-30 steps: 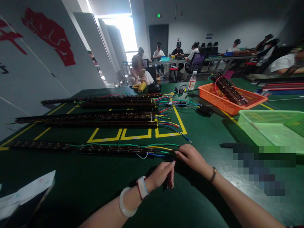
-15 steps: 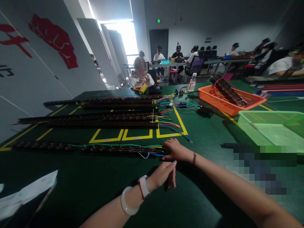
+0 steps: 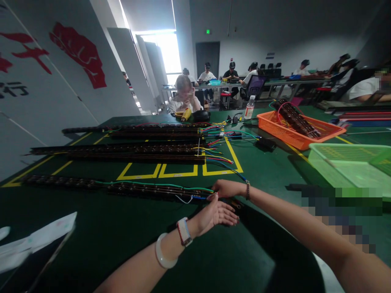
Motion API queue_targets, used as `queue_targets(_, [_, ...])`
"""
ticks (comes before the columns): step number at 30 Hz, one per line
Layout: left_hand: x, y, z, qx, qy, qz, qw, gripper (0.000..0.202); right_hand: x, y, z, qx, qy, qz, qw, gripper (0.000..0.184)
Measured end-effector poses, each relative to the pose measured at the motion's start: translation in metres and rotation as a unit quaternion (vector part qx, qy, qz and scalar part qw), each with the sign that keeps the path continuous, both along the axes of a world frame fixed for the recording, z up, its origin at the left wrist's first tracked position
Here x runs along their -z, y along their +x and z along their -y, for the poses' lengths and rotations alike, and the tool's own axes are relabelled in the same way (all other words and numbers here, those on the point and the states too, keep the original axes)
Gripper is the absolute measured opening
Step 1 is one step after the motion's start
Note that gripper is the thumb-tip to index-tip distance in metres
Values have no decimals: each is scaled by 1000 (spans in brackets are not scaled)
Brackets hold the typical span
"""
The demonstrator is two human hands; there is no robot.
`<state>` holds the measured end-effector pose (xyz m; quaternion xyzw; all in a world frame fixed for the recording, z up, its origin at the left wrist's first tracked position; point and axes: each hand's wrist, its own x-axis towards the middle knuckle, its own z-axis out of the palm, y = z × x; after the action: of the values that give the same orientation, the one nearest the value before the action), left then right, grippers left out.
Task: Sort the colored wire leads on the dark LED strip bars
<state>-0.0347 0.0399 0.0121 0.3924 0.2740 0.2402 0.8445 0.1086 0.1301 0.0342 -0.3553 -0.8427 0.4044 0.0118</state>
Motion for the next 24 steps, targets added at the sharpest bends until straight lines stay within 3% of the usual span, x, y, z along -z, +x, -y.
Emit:
queue_targets(4, [0,-2,-2,-8,-35,22,999,72,6,1,1,-10,-11,-30,999,27])
queue_targets(8, [6,-1,-4,-18,-77,44,996,78,8,1,15,49,48,-23,997,18])
queue_targets(12, [9,0,-7,-14,-88,49,995,82,8,-1,29,71,161,-3,984,18])
queue_targets(16, [6,-1,-8,-19,-105,76,991,75,6,-3,37,33,331,38,942,19])
queue_targets(19, [5,0,-6,-74,-113,102,986,64,4,-5,42,9,419,83,904,19])
queue_targets(24, [7,6,-1,-240,-124,98,958,35,2,-12,55,-41,513,163,842,11])
